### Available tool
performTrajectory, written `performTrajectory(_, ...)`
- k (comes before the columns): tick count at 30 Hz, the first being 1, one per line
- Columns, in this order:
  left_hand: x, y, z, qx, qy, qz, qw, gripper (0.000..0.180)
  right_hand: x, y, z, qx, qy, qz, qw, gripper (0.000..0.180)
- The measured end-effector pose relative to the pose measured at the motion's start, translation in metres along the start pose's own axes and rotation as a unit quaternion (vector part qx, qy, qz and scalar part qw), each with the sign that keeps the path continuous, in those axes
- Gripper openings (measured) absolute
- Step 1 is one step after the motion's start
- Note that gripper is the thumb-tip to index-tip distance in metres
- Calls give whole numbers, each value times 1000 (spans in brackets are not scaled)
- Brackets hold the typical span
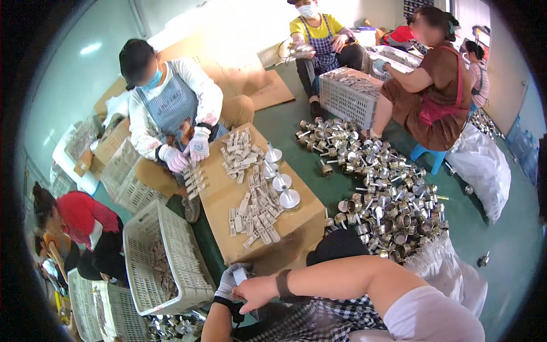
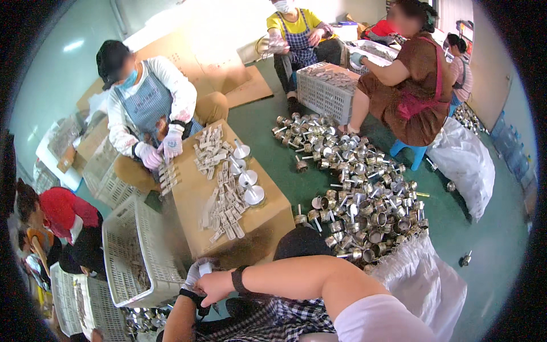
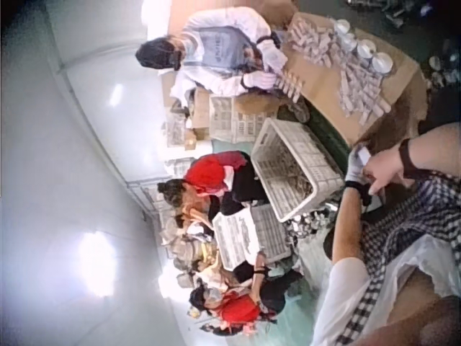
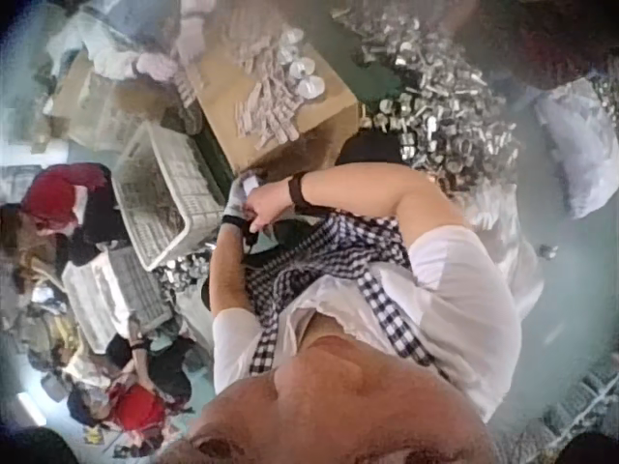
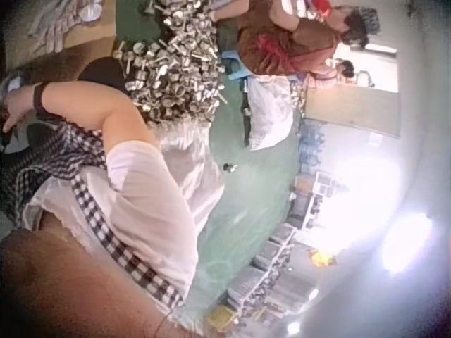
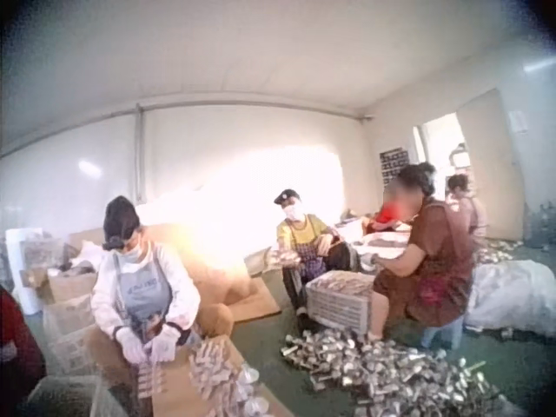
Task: The recorder and several other workers are sitting on the floor or low stools, assembling small metal hinges or brackets and placing them into baskets.
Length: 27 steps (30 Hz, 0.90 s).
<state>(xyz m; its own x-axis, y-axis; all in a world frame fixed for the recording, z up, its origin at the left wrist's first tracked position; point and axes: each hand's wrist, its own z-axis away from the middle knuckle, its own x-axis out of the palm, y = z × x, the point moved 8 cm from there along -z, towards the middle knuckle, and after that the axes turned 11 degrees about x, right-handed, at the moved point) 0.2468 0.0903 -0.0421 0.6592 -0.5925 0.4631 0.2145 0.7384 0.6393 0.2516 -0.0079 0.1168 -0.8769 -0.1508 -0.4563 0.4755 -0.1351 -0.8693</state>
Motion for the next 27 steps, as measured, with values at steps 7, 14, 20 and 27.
performTrajectory(7, 3, 10, 4, 29, 1, -44, 999, 38, -7, 4, -3, 22, 25, 49, 998, 45)
performTrajectory(14, -4, 8, 1, 45, -3, -45, 998, 41, -17, 6, -8, 6, 73, 39, 997, 45)
performTrajectory(20, -16, -7, -8, 51, -18, -36, 998, 44, -15, 28, -5, -69, 147, -60, 985, 40)
performTrajectory(27, -17, -12, -5, 79, -33, -51, 995, 35, -12, 25, -1, 15, 57, -59, 997, 40)
